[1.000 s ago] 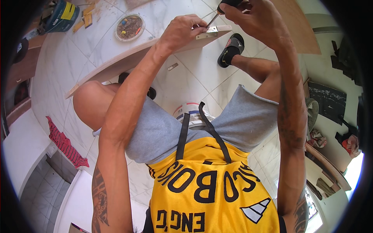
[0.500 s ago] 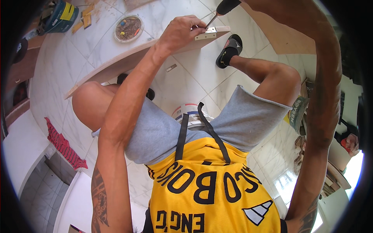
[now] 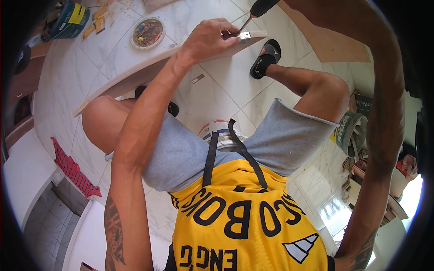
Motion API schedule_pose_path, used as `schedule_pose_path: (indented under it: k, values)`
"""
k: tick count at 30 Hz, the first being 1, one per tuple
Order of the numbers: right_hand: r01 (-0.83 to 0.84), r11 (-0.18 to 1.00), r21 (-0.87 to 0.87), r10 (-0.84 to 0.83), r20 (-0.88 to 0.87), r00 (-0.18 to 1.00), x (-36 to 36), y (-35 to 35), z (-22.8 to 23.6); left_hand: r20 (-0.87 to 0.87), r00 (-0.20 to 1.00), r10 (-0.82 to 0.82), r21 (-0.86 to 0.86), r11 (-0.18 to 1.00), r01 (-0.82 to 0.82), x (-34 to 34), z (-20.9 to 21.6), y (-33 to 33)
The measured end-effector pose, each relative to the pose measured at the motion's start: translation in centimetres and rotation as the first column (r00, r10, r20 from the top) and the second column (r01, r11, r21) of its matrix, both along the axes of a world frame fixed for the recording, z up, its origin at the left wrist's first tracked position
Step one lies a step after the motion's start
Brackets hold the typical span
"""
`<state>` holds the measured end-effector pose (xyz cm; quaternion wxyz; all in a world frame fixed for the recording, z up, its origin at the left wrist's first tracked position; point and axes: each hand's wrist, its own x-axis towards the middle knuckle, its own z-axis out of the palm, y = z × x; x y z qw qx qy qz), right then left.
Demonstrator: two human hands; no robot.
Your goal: The person attaches a metal hinge to a wooden panel using a screwdriver and small screws. The person holds the panel while positioning the hinge and then drives screws into the wood.
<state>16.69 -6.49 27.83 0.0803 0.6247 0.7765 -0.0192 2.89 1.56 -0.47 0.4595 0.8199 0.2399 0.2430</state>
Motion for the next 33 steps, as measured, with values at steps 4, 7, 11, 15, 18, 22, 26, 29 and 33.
schedule_pose_path:
  k: [4, 7, 11, 15, 18, 22, 26, 29, 33]
  values:
    - [-0.052, 0.998, 0.033, 0.052, 0.002, 0.999, 0.3, 0.0, 0.0, -0.024, 0.999, -0.024, 0.100, 0.995, 0.026, -0.3, -0.2, 0.1]
    - [-0.077, 0.996, 0.034, 0.077, -0.013, 0.997, 0.8, 0.2, -0.4, -0.016, 1.000, -0.021, 0.139, 0.990, 0.023, -0.1, -0.2, 0.1]
    - [0.000, 0.999, -0.042, -0.003, -0.063, 0.998, 0.6, 0.7, -0.3, 0.023, 1.000, -0.004, 0.027, 1.000, 0.003, 0.0, -0.1, 0.1]
    - [-0.085, 0.994, 0.061, 0.087, -0.027, 0.996, 0.5, 0.1, -0.8, 0.012, 1.000, 0.002, 0.048, 0.999, -0.003, -0.2, 0.0, 0.1]
    - [-0.064, 0.998, 0.015, 0.064, -0.019, 0.998, 0.3, 0.4, -0.4, 0.031, 0.999, 0.013, 0.065, 0.998, -0.015, -0.1, 0.1, 0.0]
    - [0.209, 0.967, -0.149, -0.185, 0.158, 0.970, -2.1, 2.7, -0.3, 0.004, 1.000, -0.005, 0.071, 0.997, 0.005, 0.4, 0.0, -0.1]
    - [0.075, 0.987, -0.141, -0.069, 0.047, 0.997, -0.3, 1.0, -1.8, -0.012, 1.000, 0.027, 0.090, 0.996, -0.026, -0.5, -0.1, 0.1]
    - [-0.102, 0.994, -0.042, 0.102, 0.003, 0.995, 1.0, 0.6, -2.3, -0.008, 1.000, 0.026, 0.089, 0.996, -0.026, 0.0, 0.1, 0.0]
    - [-0.122, 0.993, 0.000, 0.122, 0.018, 0.992, 1.0, 1.1, -2.5, -0.011, 1.000, 0.021, 0.045, 0.999, -0.020, -0.2, 0.0, 0.0]
